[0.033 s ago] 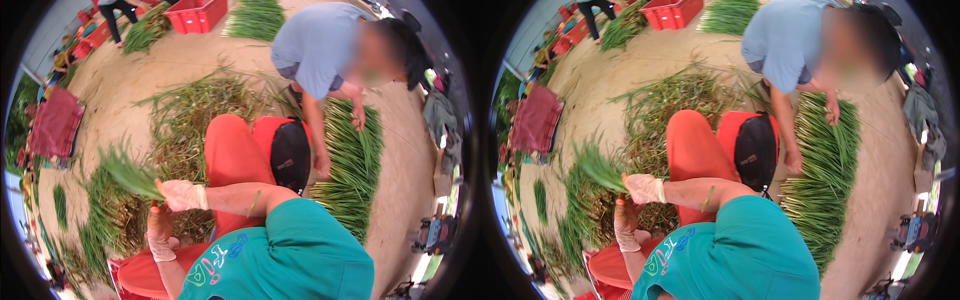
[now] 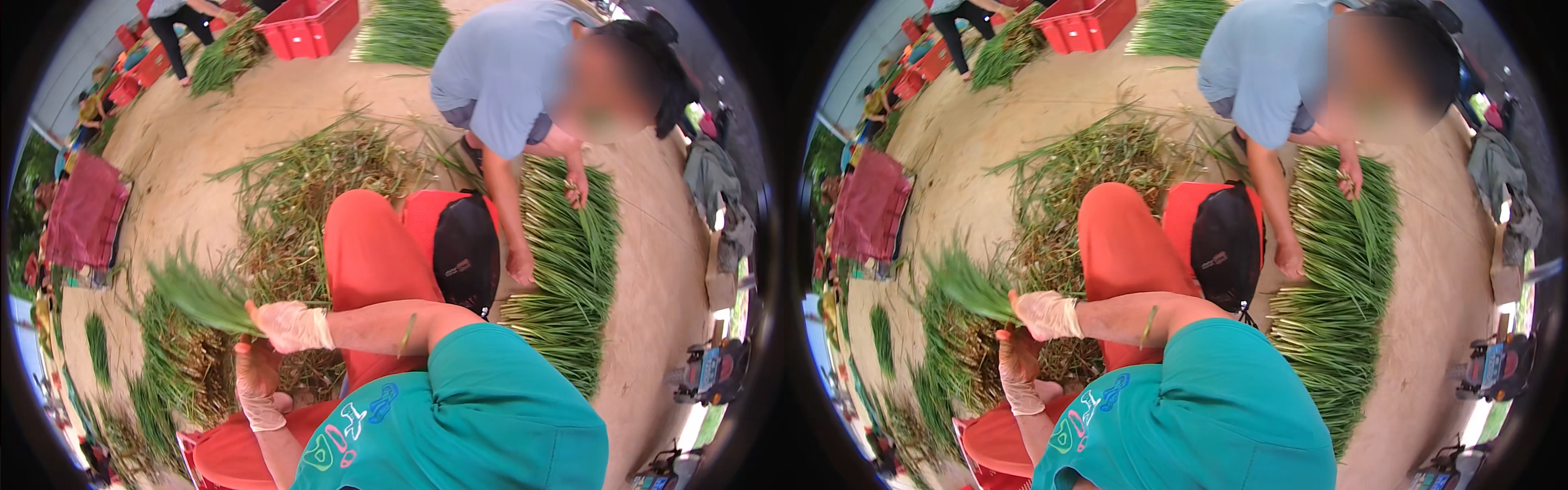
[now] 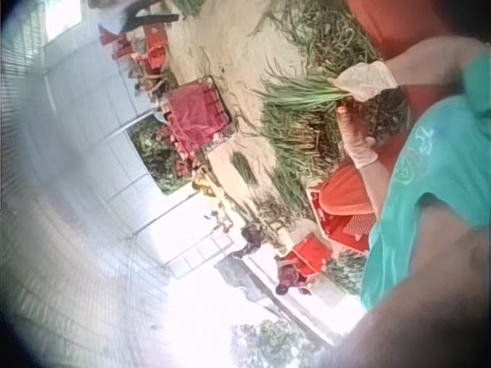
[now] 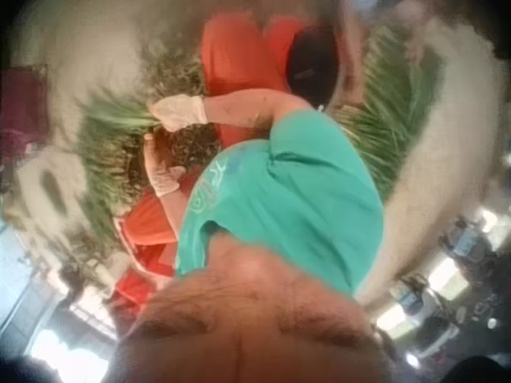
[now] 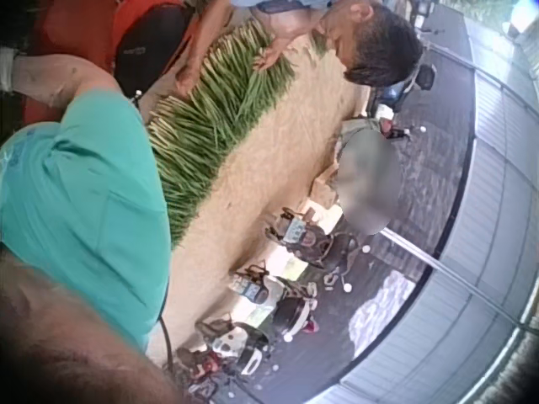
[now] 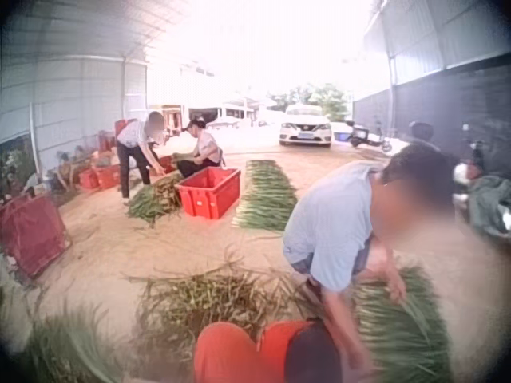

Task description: The person sorts a bunch of green chives by hand while wearing gloves, removes damaged leaves, and places the bunch onto a organized row of vegetables on the floor.

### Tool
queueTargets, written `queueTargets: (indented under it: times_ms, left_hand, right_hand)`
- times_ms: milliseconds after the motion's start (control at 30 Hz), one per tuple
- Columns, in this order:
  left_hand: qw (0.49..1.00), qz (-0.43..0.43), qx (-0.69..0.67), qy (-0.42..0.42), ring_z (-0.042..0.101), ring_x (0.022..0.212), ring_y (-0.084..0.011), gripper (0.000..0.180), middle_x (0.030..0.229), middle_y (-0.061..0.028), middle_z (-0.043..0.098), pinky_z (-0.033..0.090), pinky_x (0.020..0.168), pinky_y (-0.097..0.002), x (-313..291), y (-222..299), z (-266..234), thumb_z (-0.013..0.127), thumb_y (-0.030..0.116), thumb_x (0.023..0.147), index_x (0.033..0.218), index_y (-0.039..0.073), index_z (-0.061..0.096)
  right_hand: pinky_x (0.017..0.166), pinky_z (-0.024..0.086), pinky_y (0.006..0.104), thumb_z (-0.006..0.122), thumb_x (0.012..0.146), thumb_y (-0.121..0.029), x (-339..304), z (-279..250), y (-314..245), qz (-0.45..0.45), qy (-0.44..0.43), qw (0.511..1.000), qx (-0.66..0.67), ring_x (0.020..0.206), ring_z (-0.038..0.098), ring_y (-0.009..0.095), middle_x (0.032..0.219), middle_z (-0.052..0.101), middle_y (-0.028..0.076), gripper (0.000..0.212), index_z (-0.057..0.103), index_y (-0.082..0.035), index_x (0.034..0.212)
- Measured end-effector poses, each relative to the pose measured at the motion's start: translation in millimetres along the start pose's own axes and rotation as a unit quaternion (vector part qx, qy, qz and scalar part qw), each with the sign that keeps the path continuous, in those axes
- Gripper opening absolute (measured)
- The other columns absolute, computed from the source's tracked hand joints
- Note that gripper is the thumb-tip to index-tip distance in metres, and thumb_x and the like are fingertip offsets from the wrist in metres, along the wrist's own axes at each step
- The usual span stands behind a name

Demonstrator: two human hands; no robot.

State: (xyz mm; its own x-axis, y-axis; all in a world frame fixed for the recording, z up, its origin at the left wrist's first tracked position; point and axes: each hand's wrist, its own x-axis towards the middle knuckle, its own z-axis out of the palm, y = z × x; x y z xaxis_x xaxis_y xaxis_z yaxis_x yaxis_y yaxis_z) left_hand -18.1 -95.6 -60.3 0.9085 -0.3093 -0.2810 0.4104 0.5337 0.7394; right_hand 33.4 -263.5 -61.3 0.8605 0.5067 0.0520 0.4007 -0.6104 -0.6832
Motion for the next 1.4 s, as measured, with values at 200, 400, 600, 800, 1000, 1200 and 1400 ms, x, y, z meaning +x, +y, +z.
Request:
queueTargets:
  times_ms: [200, 400, 600, 800, 1000, 1200, 1400]
  left_hand:
    - [0.983, 0.021, -0.169, 0.071, 0.052, 0.124, -0.0254, 0.062, 0.135, -0.0057, 0.058, 0.036, 0.11, -0.0431, 29, 0, -5, 0.064, 0.041, 0.094, 0.146, 0.012, 0.047]
    - [0.978, 0.021, -0.131, 0.159, 0.058, 0.116, -0.0287, 0.051, 0.13, -0.0128, 0.061, 0.043, 0.105, -0.0468, 27, 26, 7, 0.059, 0.032, 0.097, 0.137, 0.001, 0.051]
    - [0.995, 0.059, -0.054, 0.058, 0.059, 0.115, -0.0255, 0.055, 0.13, -0.0119, 0.061, 0.045, 0.105, -0.0462, 21, 52, 4, 0.066, 0.02, 0.091, 0.141, 0.006, 0.048]
    - [0.997, 0.046, 0.044, 0.031, 0.062, 0.104, -0.0224, 0.055, 0.116, -0.0091, 0.066, 0.051, 0.091, -0.0407, 27, 57, 4, 0.068, 0.031, 0.092, 0.137, 0.005, 0.05]
    - [0.98, 0.098, 0.141, 0.104, 0.064, 0.09, -0.0199, 0.052, 0.108, -0.0081, 0.068, 0.052, 0.08, -0.0328, 18, 44, -41, 0.07, 0.044, 0.09, 0.122, 0.005, 0.058]
    - [0.921, 0.15, 0.306, 0.188, 0.06, 0.07, -0.0127, 0.034, 0.09, -0.0045, 0.063, 0.05, 0.061, -0.0263, 23, 14, -5, 0.069, 0.019, 0.091, 0.114, -0.004, 0.059]
    - [0.935, 0.15, 0.188, 0.26, 0.061, 0.073, -0.0112, 0.017, 0.086, -0.0047, 0.067, 0.051, 0.064, -0.0247, 19, 21, 16, 0.064, 0.003, 0.092, 0.107, -0.005, 0.064]
  right_hand:
    - [0.05, 0.051, 0.0376, 0.074, 0.068, -0.018, 1, 9, -12, -0.117, 0.135, 0.972, -0.155, 0.067, 0.07, 0.026, 0.079, 0.065, 0.014, 0.094, 0.029, 0.018, 0.144]
    - [0.051, 0.051, 0.0382, 0.083, 0.063, -0.01, 11, 4, -16, -0.059, 0.145, 0.929, 0.334, 0.066, 0.066, 0.024, 0.084, 0.065, 0.014, 0.084, 0.042, 0.019, 0.13]
    - [0.054, 0.055, 0.0388, 0.08, 0.074, -0.012, 16, -13, -9, 0.083, -0.15, 0.704, 0.689, 0.063, 0.068, 0.028, 0.079, 0.069, 0.019, 0.026, 0.067, 0.008, 0.086]
    - [0.052, 0.056, 0.0368, 0.074, 0.077, -0.008, 1, -25, -13, 0.099, -0.248, 0.631, 0.728, 0.065, 0.07, 0.028, 0.081, 0.071, 0.02, 0.021, 0.069, 0.006, 0.092]
    - [0.049, 0.053, 0.0348, 0.072, 0.076, -0.006, 11, -12, -4, 0.133, -0.15, 0.648, 0.735, 0.058, 0.065, 0.022, 0.073, 0.068, 0.016, 0.015, 0.07, 0.007, 0.083]
    - [0.05, 0.052, 0.0303, 0.071, 0.077, -0.005, 3, -19, 2, 0.117, -0.135, 0.72, 0.671, 0.058, 0.065, 0.017, 0.073, 0.068, 0.011, 0.015, 0.067, 0.001, 0.091]
    - [0.056, 0.054, 0.0308, 0.069, 0.077, 0.001, 6, -41, 4, 0.119, -0.17, 0.717, 0.666, 0.068, 0.065, 0.016, 0.088, 0.068, 0.009, 0.033, 0.063, -0.001, 0.11]
